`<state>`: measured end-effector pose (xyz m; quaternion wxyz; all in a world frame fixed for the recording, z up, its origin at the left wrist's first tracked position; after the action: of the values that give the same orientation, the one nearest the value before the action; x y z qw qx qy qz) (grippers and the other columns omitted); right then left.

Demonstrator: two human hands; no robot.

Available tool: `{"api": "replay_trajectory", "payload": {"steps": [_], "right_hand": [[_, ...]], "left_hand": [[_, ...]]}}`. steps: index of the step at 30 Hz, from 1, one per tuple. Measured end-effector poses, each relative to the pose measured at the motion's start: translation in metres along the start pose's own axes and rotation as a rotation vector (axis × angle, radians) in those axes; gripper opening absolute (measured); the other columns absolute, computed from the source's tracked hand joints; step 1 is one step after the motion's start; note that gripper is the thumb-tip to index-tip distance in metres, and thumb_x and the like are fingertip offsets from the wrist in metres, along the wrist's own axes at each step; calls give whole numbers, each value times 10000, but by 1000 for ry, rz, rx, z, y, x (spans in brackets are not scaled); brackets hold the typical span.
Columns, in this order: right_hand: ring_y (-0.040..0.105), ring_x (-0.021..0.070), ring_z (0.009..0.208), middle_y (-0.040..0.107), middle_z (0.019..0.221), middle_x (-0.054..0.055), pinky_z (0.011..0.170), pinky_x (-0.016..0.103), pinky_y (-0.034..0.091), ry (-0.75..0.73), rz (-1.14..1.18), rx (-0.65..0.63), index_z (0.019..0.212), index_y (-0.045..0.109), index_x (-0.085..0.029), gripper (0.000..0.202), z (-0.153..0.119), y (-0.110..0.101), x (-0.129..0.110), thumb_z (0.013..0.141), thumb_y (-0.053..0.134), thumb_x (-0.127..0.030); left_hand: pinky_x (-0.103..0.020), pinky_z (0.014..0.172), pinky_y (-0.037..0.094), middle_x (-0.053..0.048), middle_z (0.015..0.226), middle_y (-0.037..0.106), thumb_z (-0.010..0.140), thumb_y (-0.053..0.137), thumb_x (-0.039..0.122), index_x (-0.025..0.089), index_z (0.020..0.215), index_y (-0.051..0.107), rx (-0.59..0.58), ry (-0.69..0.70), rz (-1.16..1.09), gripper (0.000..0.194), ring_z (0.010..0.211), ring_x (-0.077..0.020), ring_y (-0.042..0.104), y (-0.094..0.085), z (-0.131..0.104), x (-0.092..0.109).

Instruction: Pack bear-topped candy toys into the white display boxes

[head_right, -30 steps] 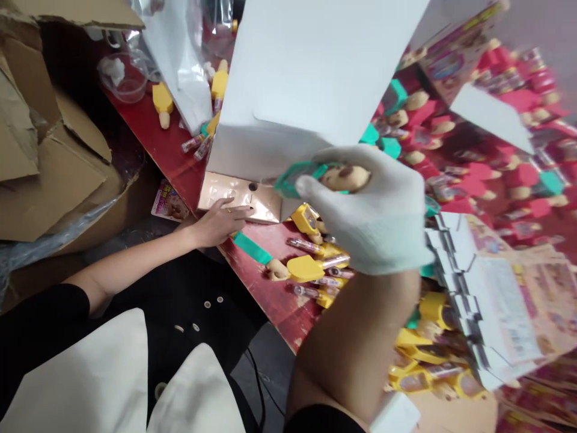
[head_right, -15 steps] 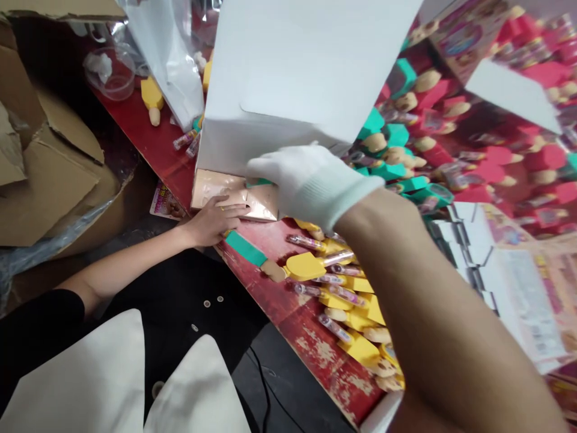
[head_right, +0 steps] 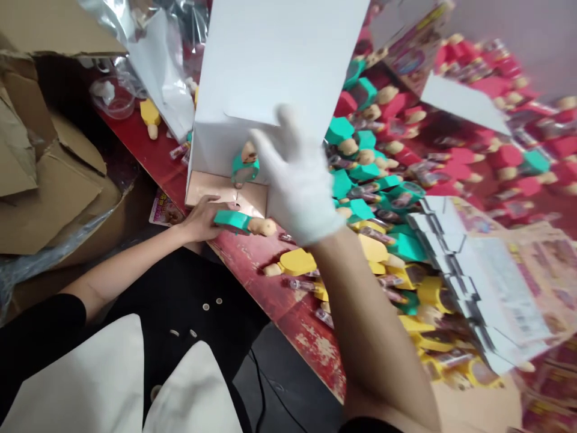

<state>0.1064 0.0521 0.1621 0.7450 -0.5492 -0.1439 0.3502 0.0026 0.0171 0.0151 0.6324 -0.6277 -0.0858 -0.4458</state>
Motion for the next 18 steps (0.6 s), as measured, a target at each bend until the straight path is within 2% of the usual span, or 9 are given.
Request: {"api": "replay_trajectory", "payload": {"steps": [1, 3, 5, 6, 9, 11, 13, 15, 18], "right_hand": [[328, 346, 1513, 342, 1618, 182, 1223, 572, 360, -12, 22, 26, 1566, 428, -174, 637, -14, -7, -2, 934, 508, -187], [460, 349, 1421, 472, 1515, 210, 1151, 551, 463, -29, 192, -60, 1553, 428, -133, 693, -43, -7, -11, 913, 619, -318], [630, 294, 1220, 649, 1317, 141, 1034, 476, 566, 69, 452, -163, 1408, 574, -177, 582, -67, 1, -20, 887, 691, -409], [679, 264, 1116, 702, 1214, 100, 978, 442, 592, 158, 530, -152, 1294, 647, -203, 466, -75, 2, -20, 885, 701, -419], [713, 256, 960, 749, 1054, 60, 909, 454, 601, 429, 492, 129, 1091, 732, -224, 287, -90, -18, -2, 848, 737, -377], [705, 284, 978, 747, 1069, 75, 931, 494, 583, 521, 379, 311, 1079, 745, -244, 296, -94, -31, 16, 801, 772, -343], [697, 291, 995, 743, 1070, 82, 944, 502, 573, 529, 359, 376, 1066, 740, -248, 304, -89, -30, 34, 777, 778, -332], [693, 274, 990, 739, 1062, 72, 932, 489, 573, 501, 423, 361, 1066, 722, -231, 314, -78, -18, 48, 773, 755, -339], [687, 242, 922, 734, 1008, 44, 859, 440, 580, 479, 446, 303, 1062, 704, -230, 323, -63, -4, 58, 763, 741, -346]], "left_hand": [[-463, 1212, 363, -73, 1340, 713, 858, 685, 207, 199, 1258, 675, 15, -20, -6, 400, 1269, -229, 662, 1, 0, -1], [-477, 1215, 362, -58, 1311, 729, 864, 684, 232, 215, 1218, 689, 49, -37, -16, 355, 1244, -228, 675, 2, -1, -1], [-514, 1228, 341, -73, 1319, 721, 857, 712, 283, 213, 1201, 683, 57, 11, -29, 352, 1268, -248, 662, 1, -5, 4], [-525, 1230, 342, -90, 1345, 703, 844, 739, 321, 206, 1221, 667, 45, 60, -50, 401, 1293, -264, 645, -1, -7, 8], [-473, 1165, 447, -151, 1389, 656, 867, 739, 449, 172, 1318, 580, 133, 128, -176, 552, 1315, -281, 623, -25, -5, 9], [-408, 1096, 508, -157, 1347, 664, 929, 662, 532, 160, 1343, 539, 331, 76, -222, 570, 1265, -259, 644, -50, 7, -3], [-389, 1074, 516, -157, 1324, 660, 936, 615, 623, 152, 1356, 521, 495, 49, -203, 638, 1239, -257, 647, -64, 24, -14], [-381, 1058, 520, -152, 1313, 654, 945, 554, 674, 152, 1374, 520, 542, 80, -185, 676, 1213, -255, 653, -64, 43, -20], [-369, 1020, 532, -128, 1265, 659, 1020, 400, 636, 176, 1392, 543, 515, 144, -188, 609, 1164, -236, 668, -52, 62, -26]]}}
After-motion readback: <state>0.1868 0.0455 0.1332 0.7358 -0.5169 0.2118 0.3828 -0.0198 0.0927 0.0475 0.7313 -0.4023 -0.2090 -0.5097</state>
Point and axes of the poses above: each hand's wrist, its own z-axis towards the middle knuckle, its own y-axis out of the palm, x = y × z, the point moved 8 cm from there along z, towards the middle knuckle
